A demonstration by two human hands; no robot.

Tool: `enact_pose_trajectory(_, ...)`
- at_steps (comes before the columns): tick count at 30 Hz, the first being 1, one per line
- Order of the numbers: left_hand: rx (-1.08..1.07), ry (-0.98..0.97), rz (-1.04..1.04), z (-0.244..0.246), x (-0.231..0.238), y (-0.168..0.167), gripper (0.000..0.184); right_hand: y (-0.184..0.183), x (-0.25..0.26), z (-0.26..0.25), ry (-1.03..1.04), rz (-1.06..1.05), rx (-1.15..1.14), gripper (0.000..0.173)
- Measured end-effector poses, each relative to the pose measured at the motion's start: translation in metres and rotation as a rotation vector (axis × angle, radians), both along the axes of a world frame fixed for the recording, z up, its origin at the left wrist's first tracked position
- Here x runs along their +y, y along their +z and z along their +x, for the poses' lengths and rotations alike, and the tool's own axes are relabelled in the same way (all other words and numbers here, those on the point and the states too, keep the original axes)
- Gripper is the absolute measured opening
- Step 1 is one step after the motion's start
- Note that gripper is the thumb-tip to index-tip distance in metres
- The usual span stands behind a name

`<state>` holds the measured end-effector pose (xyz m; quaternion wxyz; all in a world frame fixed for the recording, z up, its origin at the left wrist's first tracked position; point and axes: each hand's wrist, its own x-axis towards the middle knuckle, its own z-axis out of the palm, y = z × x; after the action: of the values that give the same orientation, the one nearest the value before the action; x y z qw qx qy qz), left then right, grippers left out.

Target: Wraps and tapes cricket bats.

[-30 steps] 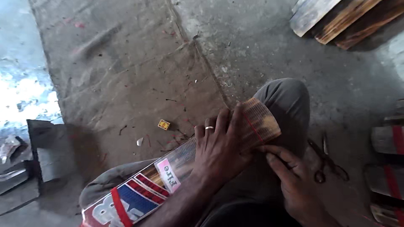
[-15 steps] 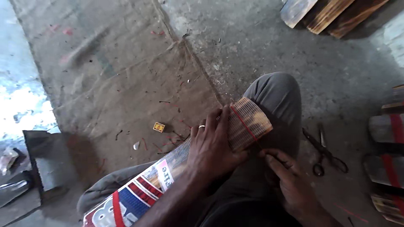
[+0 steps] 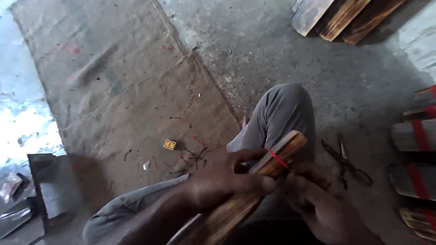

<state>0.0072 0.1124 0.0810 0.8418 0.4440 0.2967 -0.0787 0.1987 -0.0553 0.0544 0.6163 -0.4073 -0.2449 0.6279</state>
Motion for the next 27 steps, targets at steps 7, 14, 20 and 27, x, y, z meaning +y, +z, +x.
enact_pose_trajectory(7, -0.142, -0.081, -0.101, -0.005, 0.002, -0.037, 0.052, -0.008, 0.006, 0.002, 0.037, -0.133, 0.164, 0.018)
enact_pose_trajectory(14, 0.552, -0.121, 1.702, 0.006, -0.05, 0.014, 0.07, -0.001, 0.048, 0.003, 0.042, -0.345, 0.15, 0.027)
enact_pose_trajectory(20, 0.76, -0.192, 2.026, 0.016, -0.103, -0.047, 0.073, -0.008, 0.014, -0.004, -0.072, -0.433, -0.099, 0.022)
enact_pose_trajectory(27, 0.678, -0.162, 1.966, 0.015, -0.098, -0.041, 0.081, -0.036, -0.042, -0.005, -0.207, -0.4, 0.037, 0.02)
